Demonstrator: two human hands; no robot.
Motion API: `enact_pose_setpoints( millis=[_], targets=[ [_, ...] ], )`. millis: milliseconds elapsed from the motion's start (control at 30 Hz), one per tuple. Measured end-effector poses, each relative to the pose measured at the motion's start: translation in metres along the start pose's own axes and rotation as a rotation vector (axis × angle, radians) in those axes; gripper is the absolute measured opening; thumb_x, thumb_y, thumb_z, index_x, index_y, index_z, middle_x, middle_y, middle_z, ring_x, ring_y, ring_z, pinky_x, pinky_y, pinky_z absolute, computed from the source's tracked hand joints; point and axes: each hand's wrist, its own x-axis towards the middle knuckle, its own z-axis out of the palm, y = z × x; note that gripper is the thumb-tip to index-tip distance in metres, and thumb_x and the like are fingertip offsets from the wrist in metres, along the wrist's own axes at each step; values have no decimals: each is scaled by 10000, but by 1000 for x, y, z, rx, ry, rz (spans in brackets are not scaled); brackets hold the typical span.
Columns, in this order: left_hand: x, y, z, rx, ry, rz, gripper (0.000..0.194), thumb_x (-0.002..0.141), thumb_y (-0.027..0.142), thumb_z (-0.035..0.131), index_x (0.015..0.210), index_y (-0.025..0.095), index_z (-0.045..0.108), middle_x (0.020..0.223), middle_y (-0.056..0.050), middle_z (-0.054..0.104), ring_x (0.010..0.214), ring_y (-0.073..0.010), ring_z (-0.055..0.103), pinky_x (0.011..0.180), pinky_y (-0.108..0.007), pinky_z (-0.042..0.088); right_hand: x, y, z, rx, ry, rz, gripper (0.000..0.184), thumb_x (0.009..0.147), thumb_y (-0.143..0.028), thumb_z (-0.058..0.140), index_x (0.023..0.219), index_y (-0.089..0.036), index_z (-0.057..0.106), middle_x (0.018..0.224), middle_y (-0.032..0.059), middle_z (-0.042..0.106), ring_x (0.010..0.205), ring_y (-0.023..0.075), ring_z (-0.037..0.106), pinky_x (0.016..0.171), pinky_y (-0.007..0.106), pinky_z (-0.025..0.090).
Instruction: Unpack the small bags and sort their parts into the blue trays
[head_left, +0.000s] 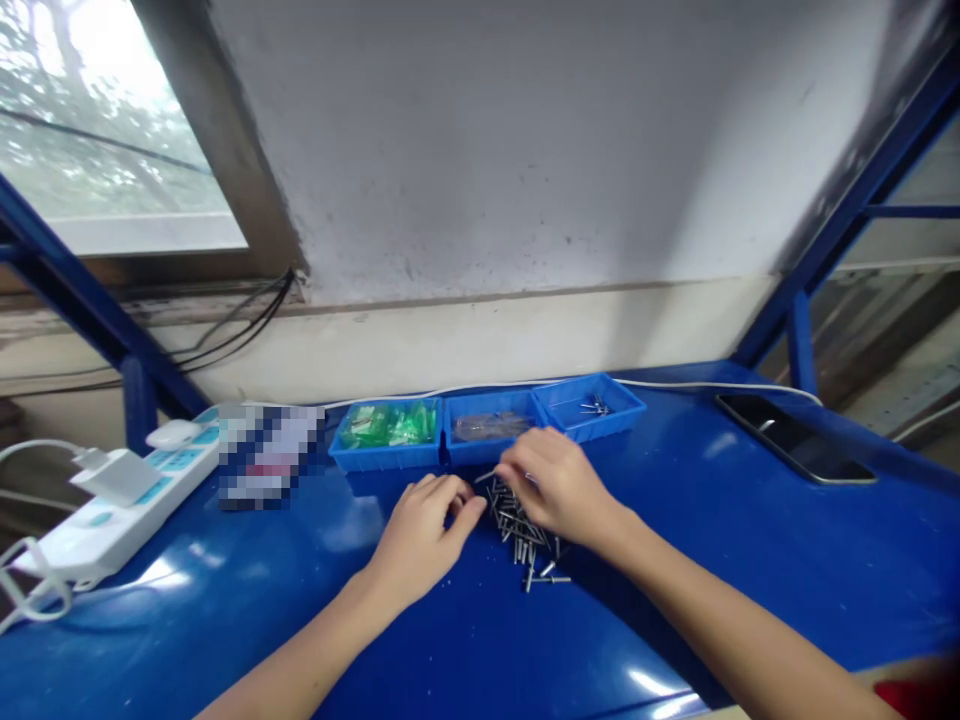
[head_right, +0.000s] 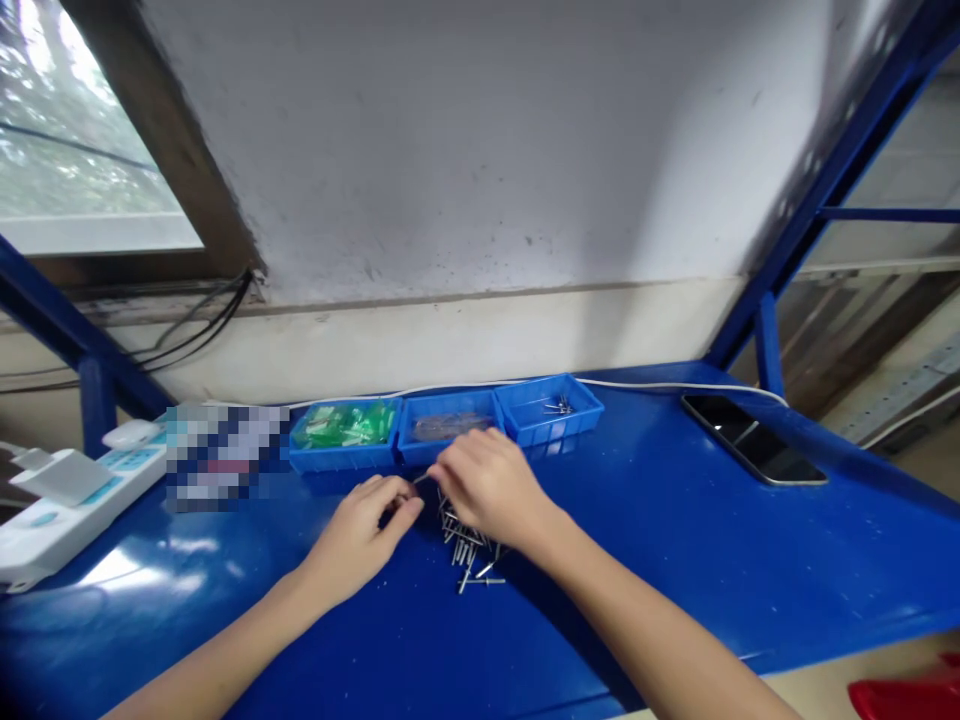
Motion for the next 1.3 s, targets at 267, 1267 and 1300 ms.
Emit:
enact_pose_setpoints(
  millis=[267, 1267, 1300],
  targets=[
    [14, -1, 19, 199, -5, 63, 193, 868, 301, 481, 738, 199, 580, 751, -17, 630, 780, -204, 527, 719, -356, 335, -13, 75, -25, -262, 215, 487, 237, 869, -324, 486, 1016, -154, 560, 780, 86, 603, 736, 232, 532, 707, 361, 412],
    [6, -13, 4, -154, 124, 58, 231, 932, 269, 380, 765, 195, 522, 747, 4, 585, 767, -155, 525, 751, -295, 380, -7, -8, 14, 87, -176, 7, 207, 899, -344, 485, 931, -156, 567, 788, 53, 607, 711, 160, 505, 656, 284, 340],
    [6, -13, 4, -159, 123, 55, 257, 937, 273, 367, 740, 193, 512, 723, 5, 579, 753, -155, 523, 742, -296, 378, -7, -9, 14, 74, -181, -4, 194, 900, -331, 486, 940, -158, 565, 792, 51, 605, 719, 161, 504, 660, 284, 338]
  ],
)
